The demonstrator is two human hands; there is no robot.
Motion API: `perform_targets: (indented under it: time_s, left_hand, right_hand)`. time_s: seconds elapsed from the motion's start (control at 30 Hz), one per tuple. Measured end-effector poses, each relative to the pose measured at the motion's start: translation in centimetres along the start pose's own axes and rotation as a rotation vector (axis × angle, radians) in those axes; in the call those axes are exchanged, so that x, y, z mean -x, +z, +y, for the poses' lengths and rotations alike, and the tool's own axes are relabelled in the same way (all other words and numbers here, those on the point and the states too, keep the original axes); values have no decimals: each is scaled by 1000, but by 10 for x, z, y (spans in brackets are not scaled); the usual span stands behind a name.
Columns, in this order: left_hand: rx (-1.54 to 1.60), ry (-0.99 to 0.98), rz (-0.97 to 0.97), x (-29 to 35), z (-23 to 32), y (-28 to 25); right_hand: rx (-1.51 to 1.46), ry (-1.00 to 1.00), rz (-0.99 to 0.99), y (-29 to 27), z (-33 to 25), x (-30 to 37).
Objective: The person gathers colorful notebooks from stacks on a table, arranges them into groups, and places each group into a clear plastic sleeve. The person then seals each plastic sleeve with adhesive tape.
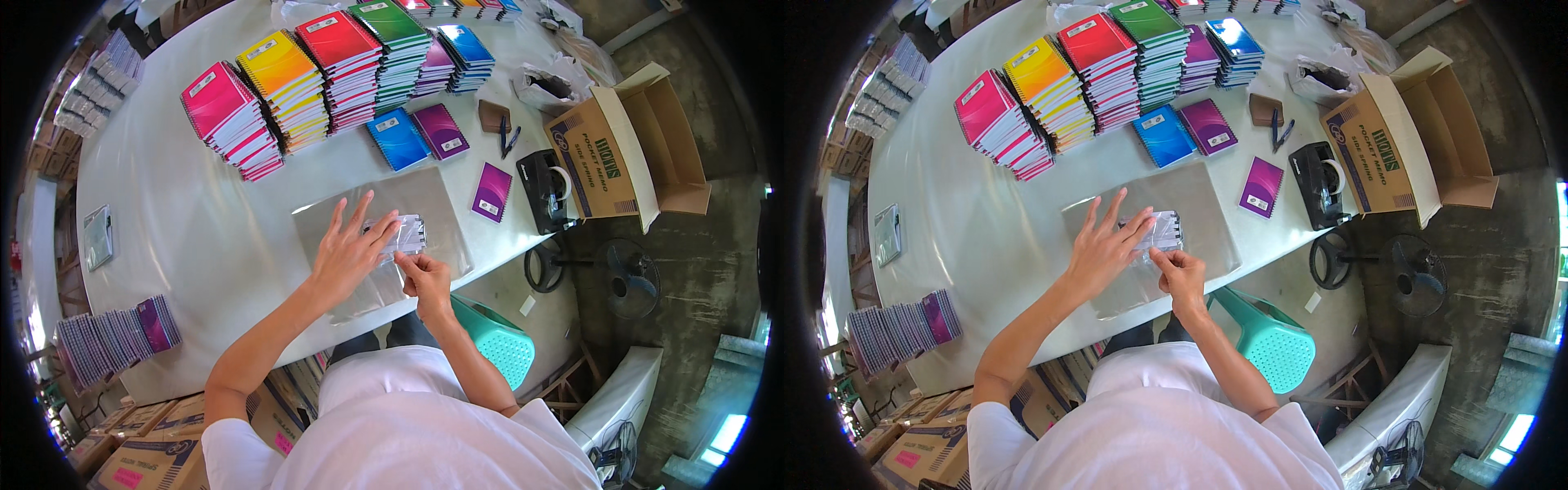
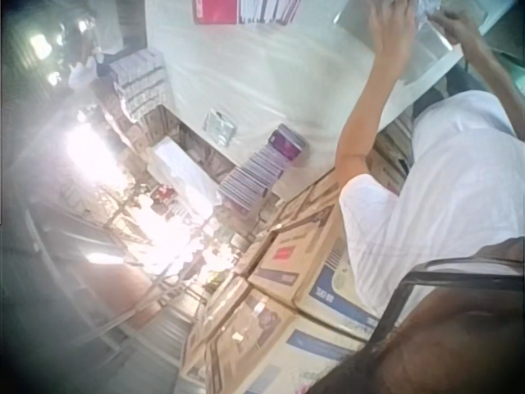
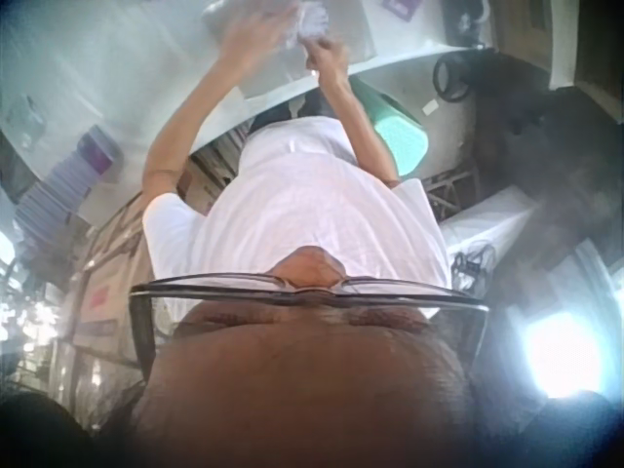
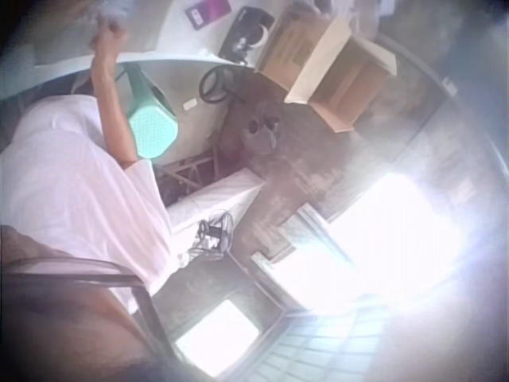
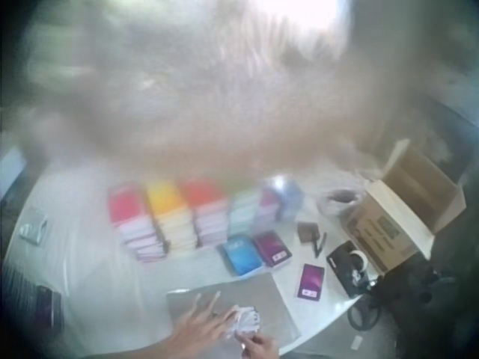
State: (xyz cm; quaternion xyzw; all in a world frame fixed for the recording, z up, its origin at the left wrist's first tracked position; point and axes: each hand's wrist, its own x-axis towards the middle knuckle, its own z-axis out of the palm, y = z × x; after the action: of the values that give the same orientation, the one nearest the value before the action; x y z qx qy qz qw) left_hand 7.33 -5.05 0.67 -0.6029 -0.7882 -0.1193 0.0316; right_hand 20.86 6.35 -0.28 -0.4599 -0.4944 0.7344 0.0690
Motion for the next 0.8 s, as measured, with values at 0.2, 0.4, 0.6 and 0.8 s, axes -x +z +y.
perform_targets:
  time_s: [0.2,0.4,0.6,0.8]
  left_hand:
    - [648,-253,-296,-39,-18,10]
    - [1106,-268,-390,-33,-35,28]
    - [769,-259,-348,-36,-11,13]
    - [836,-214,-214,-29,-20,43]
  right_hand:
    - [8,-173,38,2,23,-6]
    - [18,-149,7,2,19,-3]
    - [-49,-187,-33,-2,33,-8]
    - [-80,-193,-26,5,25,-3]
